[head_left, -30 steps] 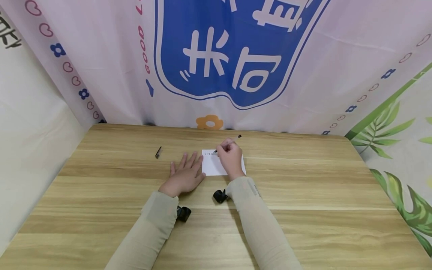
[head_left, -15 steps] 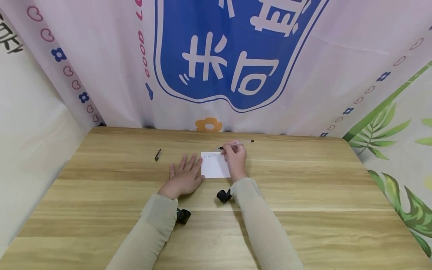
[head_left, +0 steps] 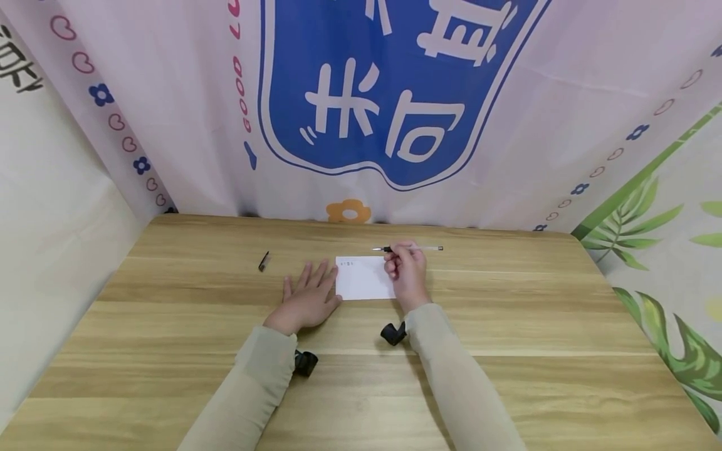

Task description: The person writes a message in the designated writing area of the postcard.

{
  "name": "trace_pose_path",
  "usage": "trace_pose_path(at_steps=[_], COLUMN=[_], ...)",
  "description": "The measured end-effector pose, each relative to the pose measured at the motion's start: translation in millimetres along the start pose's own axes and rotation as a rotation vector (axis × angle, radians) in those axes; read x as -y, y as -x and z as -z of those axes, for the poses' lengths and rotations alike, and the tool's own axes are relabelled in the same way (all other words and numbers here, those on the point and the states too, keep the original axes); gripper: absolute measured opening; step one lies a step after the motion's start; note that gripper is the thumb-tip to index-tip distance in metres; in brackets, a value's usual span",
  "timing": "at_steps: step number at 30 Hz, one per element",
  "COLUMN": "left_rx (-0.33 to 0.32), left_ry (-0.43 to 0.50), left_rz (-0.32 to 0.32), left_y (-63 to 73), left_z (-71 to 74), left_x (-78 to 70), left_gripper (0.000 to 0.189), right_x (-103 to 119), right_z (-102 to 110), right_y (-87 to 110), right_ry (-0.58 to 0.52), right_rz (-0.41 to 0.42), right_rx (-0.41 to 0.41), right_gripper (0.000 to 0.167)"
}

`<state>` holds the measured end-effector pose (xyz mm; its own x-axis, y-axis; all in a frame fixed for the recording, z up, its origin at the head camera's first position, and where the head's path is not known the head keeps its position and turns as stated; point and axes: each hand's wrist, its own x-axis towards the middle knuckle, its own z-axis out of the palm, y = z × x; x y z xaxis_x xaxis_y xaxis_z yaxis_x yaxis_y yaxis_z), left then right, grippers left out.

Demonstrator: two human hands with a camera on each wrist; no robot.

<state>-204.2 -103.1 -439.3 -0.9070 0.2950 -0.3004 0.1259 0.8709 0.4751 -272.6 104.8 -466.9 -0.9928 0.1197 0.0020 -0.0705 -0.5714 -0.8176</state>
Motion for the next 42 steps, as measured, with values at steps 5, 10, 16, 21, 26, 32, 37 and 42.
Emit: trace_pose_path(at_steps=[5,10,16,21,26,32,37,42], left_rx=[-0.003,0.002,0.008,0.009,0.010,-0.014,-0.106,-0.242], left_ry=[-0.003,0.011,0.024,0.027,0.021,0.018,0.010,0.033], left_rz=[0.001,-0.006,-0.004,-0.005,-0.006,-0.008,-0.024,-0.054], left_y=[0.9,1.4,3.7,4.5,4.2,1.0,-1.2,-0.3], left_z=[0.8,1.4,2.8,3.4,4.0,2.8,4.0,12.3], left_x=[0.2,0.4,-1.0,-0.8,-1.5,-1.3,-2.9,-3.5], left_gripper=[0.068,0.068,0.068,0.068,0.069,0.069,0.064,0.056], right_x=[5,8,11,13,14,13,13,14], right_z=[4,9,13,15,15,14,14,14], right_y=[6.4,14.3,25.6,35.6,44.2,48.3,48.6,48.0], right_ry=[-0.049,-0.049,-0.018,-0.009,0.011,0.015,0.029,0.048], right_rz=[-0.022,-0.047,-0.083,-0.089,-0.106,-0.107,-0.105,-0.105], right_rx=[0.031,0.042,0.065,0.081,0.074,0.071,0.084,0.102], right_gripper=[0.019,0.019,0.017,0.017,0.017,0.016,0.015,0.015])
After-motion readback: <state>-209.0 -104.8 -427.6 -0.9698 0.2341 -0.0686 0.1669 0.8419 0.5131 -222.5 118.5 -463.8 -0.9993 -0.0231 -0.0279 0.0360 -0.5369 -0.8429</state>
